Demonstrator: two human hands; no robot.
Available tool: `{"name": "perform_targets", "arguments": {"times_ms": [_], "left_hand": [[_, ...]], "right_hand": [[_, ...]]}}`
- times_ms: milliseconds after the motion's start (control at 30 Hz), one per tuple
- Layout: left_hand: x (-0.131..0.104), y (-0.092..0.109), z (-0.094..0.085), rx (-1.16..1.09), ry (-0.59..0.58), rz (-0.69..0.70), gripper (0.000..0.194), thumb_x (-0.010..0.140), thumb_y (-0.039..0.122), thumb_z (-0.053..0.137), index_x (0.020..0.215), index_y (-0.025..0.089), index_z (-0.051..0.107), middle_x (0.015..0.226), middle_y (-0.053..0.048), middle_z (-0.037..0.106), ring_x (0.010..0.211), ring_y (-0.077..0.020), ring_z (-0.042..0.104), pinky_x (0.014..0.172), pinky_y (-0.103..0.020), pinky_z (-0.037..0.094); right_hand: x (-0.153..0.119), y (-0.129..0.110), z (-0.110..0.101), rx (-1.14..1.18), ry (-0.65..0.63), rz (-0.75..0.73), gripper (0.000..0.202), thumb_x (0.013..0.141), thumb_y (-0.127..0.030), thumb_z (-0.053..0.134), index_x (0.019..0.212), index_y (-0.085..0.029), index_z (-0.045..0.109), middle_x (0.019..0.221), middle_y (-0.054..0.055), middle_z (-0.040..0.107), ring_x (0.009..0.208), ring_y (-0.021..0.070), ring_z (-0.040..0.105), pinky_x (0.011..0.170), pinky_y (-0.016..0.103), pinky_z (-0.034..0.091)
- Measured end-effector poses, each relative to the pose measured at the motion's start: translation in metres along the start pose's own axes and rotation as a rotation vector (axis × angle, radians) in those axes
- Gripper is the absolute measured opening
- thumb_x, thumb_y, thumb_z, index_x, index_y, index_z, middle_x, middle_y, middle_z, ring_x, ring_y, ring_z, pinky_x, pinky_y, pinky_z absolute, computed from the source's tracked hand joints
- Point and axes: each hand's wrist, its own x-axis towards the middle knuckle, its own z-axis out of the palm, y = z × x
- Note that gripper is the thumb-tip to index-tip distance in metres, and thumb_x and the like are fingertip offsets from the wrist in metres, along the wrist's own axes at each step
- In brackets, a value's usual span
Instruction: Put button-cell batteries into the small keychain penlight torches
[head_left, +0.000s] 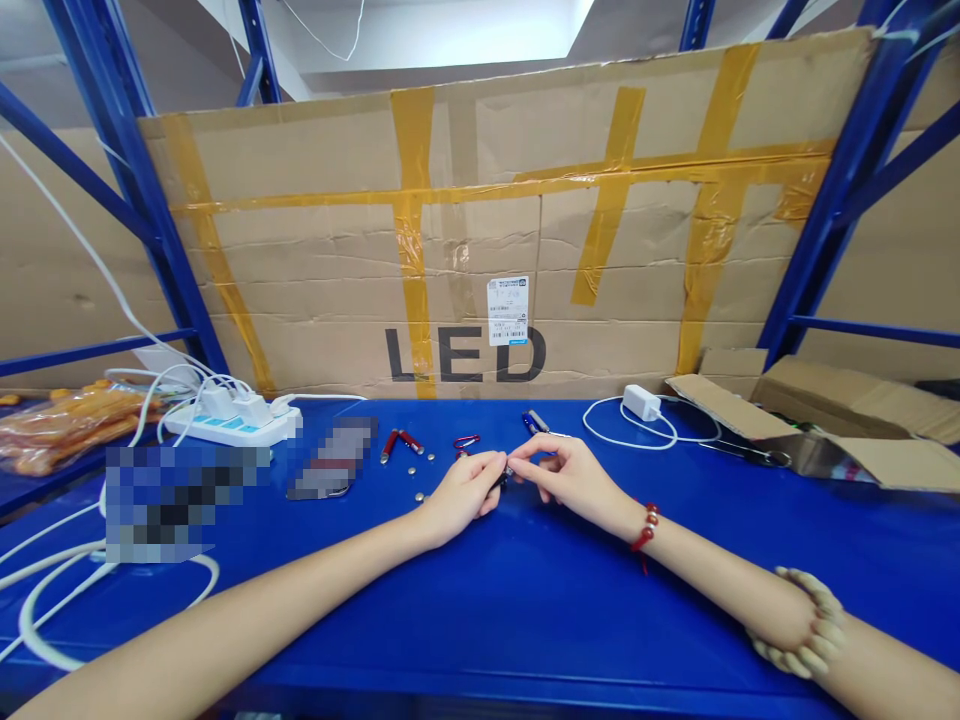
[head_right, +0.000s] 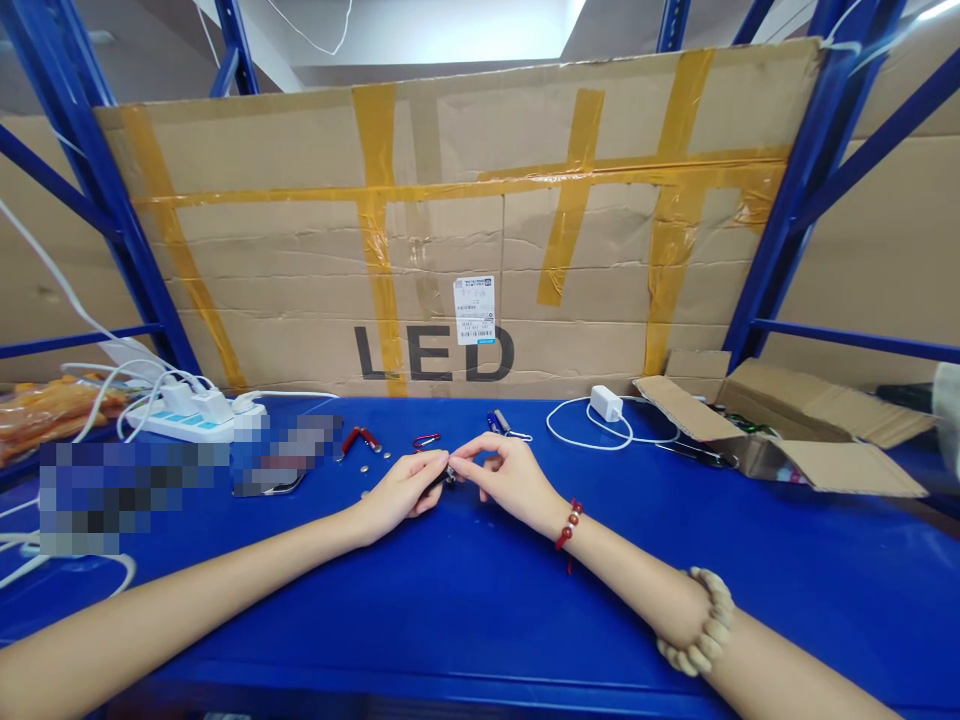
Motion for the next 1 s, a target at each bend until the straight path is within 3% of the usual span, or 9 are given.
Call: {"name": "perform_targets", "arguments": {"times_ms": [1000], "left_hand": [[0.0001,-0.0016,0.0003,0.011,-0.018,-0.01,0.037,0.083,0.046,0.032,0.076,0.015,0.049,0.037,0.008,0.037,0.034,-0.0055,0.028,0.039,-0.019,0.021]], "right_hand": [[-0.0011,-0.0009,0.0002,0.011,-0.054,0.057,0.034,0.069,-0.047,0.059,0.079,-0.014,0.062,0.065,0.001,0.062,0.039,0.0041,0.046,0.037,0.017,0.037]]}}
